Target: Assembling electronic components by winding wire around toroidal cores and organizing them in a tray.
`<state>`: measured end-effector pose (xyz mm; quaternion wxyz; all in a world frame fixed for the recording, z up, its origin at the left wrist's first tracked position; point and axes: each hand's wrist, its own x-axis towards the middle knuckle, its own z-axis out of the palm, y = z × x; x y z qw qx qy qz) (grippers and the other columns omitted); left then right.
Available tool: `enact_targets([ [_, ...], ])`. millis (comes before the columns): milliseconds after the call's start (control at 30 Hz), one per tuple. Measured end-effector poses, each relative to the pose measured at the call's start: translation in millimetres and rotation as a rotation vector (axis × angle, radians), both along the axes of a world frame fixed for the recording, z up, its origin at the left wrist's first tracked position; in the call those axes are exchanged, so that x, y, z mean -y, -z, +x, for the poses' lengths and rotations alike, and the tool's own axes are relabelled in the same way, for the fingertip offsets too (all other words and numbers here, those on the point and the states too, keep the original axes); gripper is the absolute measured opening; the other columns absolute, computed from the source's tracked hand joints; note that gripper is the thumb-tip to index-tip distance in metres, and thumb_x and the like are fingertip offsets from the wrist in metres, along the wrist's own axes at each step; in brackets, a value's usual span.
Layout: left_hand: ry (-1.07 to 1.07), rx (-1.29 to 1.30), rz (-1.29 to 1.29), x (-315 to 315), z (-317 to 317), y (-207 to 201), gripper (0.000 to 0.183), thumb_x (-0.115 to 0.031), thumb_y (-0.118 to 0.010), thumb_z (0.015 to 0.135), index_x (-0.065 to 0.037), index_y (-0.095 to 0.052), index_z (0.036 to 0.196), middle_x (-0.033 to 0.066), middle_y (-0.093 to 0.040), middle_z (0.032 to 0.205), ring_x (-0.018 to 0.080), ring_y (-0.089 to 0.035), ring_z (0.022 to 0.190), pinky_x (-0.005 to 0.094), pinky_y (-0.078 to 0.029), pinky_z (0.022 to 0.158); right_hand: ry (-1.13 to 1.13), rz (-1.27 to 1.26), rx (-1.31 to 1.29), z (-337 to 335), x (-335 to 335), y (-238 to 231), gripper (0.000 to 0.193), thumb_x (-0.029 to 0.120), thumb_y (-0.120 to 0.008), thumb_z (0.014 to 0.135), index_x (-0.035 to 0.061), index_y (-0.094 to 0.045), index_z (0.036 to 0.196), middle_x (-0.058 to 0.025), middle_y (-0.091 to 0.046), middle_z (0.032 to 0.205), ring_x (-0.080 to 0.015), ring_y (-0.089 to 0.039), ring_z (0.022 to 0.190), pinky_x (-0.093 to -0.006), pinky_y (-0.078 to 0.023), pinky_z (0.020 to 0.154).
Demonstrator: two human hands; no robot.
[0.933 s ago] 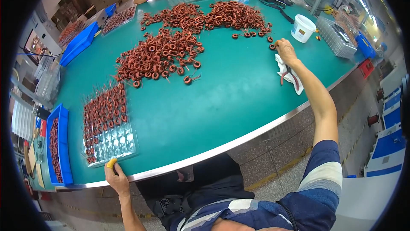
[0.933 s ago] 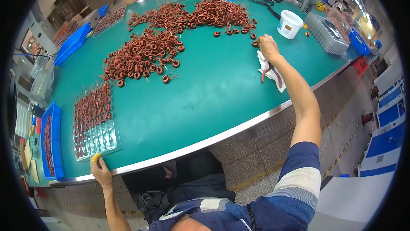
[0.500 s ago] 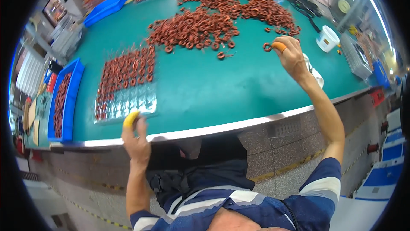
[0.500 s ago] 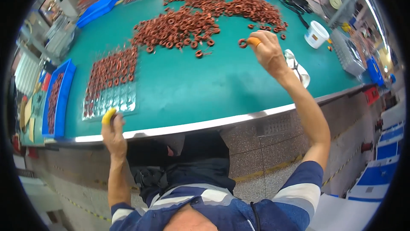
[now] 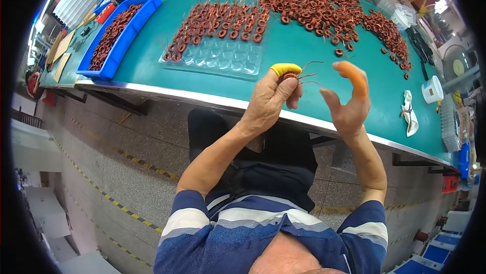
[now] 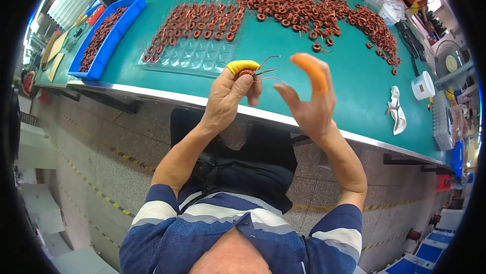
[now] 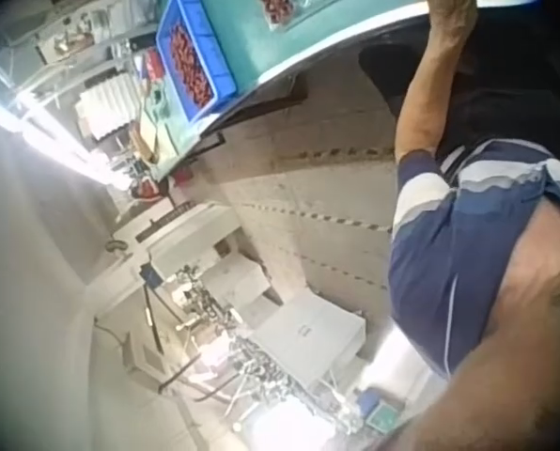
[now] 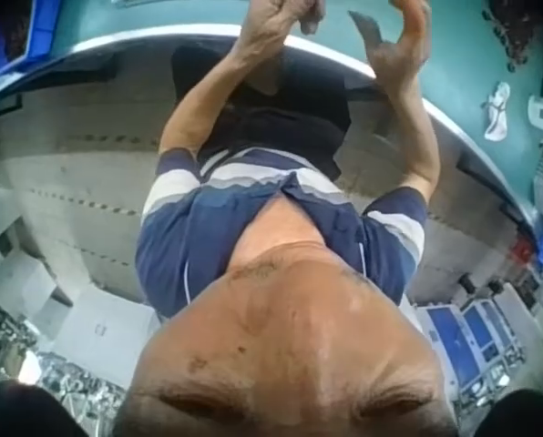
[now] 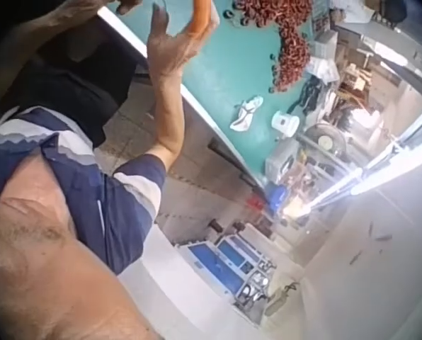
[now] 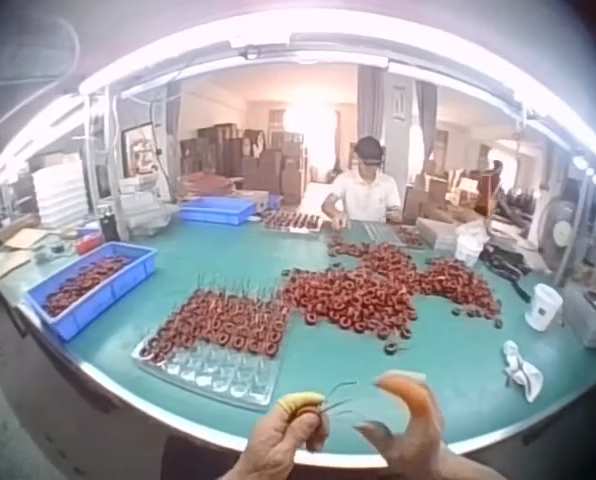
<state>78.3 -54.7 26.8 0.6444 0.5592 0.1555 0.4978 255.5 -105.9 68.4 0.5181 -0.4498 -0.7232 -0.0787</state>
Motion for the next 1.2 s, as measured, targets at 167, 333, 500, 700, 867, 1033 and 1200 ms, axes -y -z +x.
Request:
enact_targets([
  [167, 0.028, -0.179, 0.059, 8.4, -29.2, -5.7, 0.023, -0.014, -0.048, 0.1, 0.0, -0.051, 0.118, 0.0041, -0.055, 0.082, 0.0099, -0.052, 0.068, 0.0229, -0.046, 0.064, -0.039, -0.346, -0.158, -31.2, -6.7, -12.1, 0.016, 0.006, -0.07, 0.082, 0.0002, -0.066, 0.096, -0.0101, -0.064, 0.082, -0.0189, -0.061, 0.073, -0.0278, -0.048, 0.07],
  [333, 0.258, 0.019, -0.253, 7.2, -35.1, -0.8, 0.024, -0.017, -0.049, 0.099, 0.0, -0.053, 0.115, 0.0038, -0.055, 0.08, 0.0112, -0.057, 0.063, 0.0233, -0.049, 0.059, 0.022, -0.224, 0.004, -36.1, -6.3, -4.7, 0.01, 0.003, -0.067, 0.084, -0.0008, -0.067, 0.093, -0.0116, -0.062, 0.081, -0.0231, -0.06, 0.069, -0.0298, -0.047, 0.064],
  [500, 0.17, -0.012, -0.199, 9.4, -40.4, -6.0, 0.025, -0.019, -0.052, 0.099, 0.001, -0.058, 0.112, 0.0015, -0.055, 0.075, 0.0092, -0.057, 0.063, 0.0219, -0.049, 0.056, 0.033, -0.335, -0.019, -44.6, -8.2, -10.4, 0.01, 0.007, -0.064, 0.088, -0.0017, -0.067, 0.093, -0.0088, -0.062, 0.082, -0.018, -0.059, 0.067, -0.0288, -0.046, 0.061],
  [700, 0.262, 0.141, -0.501, 6.9, -32.3, -9.0, 0.025, -0.024, -0.059, 0.094, 0.0, -0.062, 0.101, 0.0037, -0.057, 0.075, 0.0129, -0.061, 0.059, 0.0257, -0.052, 0.051, 0.091, -0.108, 0.167, -37.9, -7.3, -2.3, 0.006, 0.0, -0.062, 0.087, -0.0025, -0.064, 0.091, -0.0119, -0.058, 0.082, -0.0256, -0.058, 0.073, -0.0337, -0.046, 0.063],
  [867, 0.283, 0.179, -0.531, 13.8, -32.5, -8.0, 0.025, -0.026, -0.061, 0.094, -0.002, -0.062, 0.1, 0.0036, -0.059, 0.075, 0.0141, -0.064, 0.062, 0.0273, -0.053, 0.052, 0.089, -0.161, 0.204, -37.6, -4.8, -9.7, 0.007, 0.004, -0.061, 0.089, -0.0027, -0.064, 0.091, -0.011, -0.058, 0.083, -0.0249, -0.056, 0.071, -0.0343, -0.045, 0.061],
  [1033, 0.229, 0.197, -0.51, 6.4, -19.2, 8.2, 0.022, -0.024, -0.061, 0.093, -0.003, -0.06, 0.093, 0.0041, -0.059, 0.072, 0.0144, -0.063, 0.057, 0.0267, -0.053, 0.049, 0.05, 0.068, 0.395, -60.8, 22.8, -18.2, 0.006, 0.002, -0.059, 0.089, -0.0034, -0.062, 0.089, -0.0132, -0.055, 0.075, -0.029, -0.053, 0.066, -0.0382, -0.044, 0.059],
  [1200, 0.119, 0.107, -0.352, 0.1, -5.7, 8.5, 0.02, -0.025, -0.061, 0.093, -0.005, -0.062, 0.095, 0.0017, -0.058, 0.068, 0.011, -0.059, 0.057, 0.0256, -0.049, 0.051, 0.059, -0.233, 0.018, -44.5, 11.6, -25.4, 0.008, 0.002, -0.059, 0.088, -0.0039, -0.065, 0.087, -0.0104, -0.057, 0.078, -0.0204, -0.055, 0.068, -0.0297, -0.042, 0.06],
])
